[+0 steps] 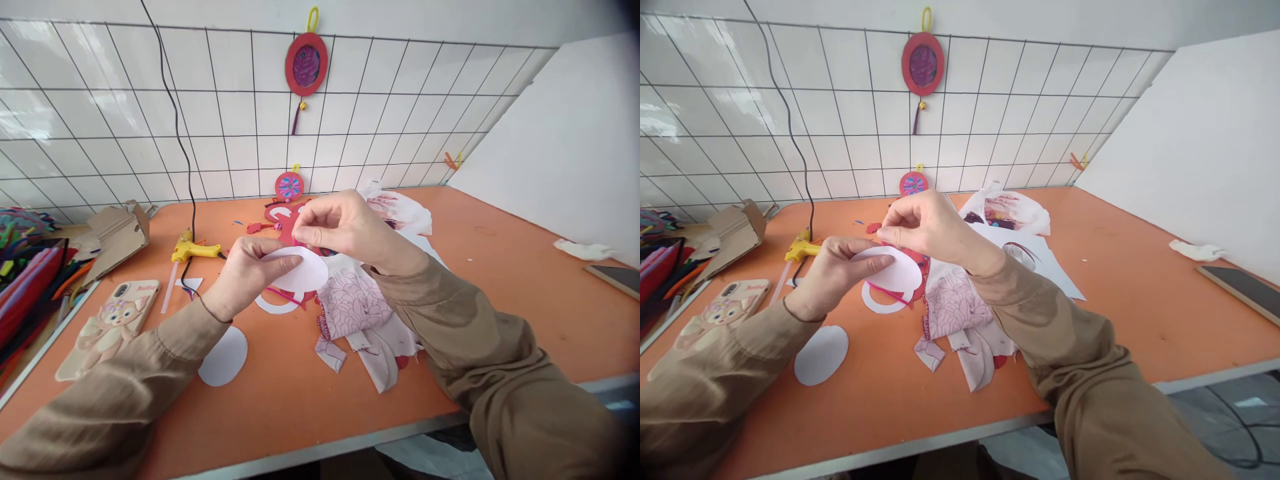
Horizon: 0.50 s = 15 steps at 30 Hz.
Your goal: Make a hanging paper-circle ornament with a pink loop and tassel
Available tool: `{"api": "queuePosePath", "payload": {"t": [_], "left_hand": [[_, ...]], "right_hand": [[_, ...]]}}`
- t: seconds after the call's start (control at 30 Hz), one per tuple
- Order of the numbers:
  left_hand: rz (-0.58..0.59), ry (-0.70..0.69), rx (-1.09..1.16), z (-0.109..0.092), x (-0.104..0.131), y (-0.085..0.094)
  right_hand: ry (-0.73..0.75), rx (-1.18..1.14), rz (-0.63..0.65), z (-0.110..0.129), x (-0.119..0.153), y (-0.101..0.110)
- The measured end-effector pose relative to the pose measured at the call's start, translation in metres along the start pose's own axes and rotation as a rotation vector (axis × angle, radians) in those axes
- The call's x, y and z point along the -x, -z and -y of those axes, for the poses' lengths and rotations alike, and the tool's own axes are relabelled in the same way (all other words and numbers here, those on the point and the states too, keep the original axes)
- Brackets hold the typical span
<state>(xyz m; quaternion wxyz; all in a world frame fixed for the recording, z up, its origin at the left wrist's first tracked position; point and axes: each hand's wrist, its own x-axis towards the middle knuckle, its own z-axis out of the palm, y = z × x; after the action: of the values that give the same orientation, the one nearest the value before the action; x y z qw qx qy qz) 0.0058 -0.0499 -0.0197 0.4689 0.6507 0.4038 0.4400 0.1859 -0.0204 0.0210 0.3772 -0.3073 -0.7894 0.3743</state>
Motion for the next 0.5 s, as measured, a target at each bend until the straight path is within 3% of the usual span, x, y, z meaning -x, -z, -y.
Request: {"api": "queuePosePath", "payload": {"t": [0.3, 0.5], "left_hand": [[-0.2, -0.186, -0.214, -0.0011, 0.0049, -0.0015], [-0.242, -0.183, -0.185, -0.0042, 0.0024, 0.0003]], "right_hand": [[0.119, 0.016, -0.008, 0.0097, 0.0038, 0.0058], [0.142, 0.095, -0.024, 0.0085, 0.0028, 0.0098]]}}
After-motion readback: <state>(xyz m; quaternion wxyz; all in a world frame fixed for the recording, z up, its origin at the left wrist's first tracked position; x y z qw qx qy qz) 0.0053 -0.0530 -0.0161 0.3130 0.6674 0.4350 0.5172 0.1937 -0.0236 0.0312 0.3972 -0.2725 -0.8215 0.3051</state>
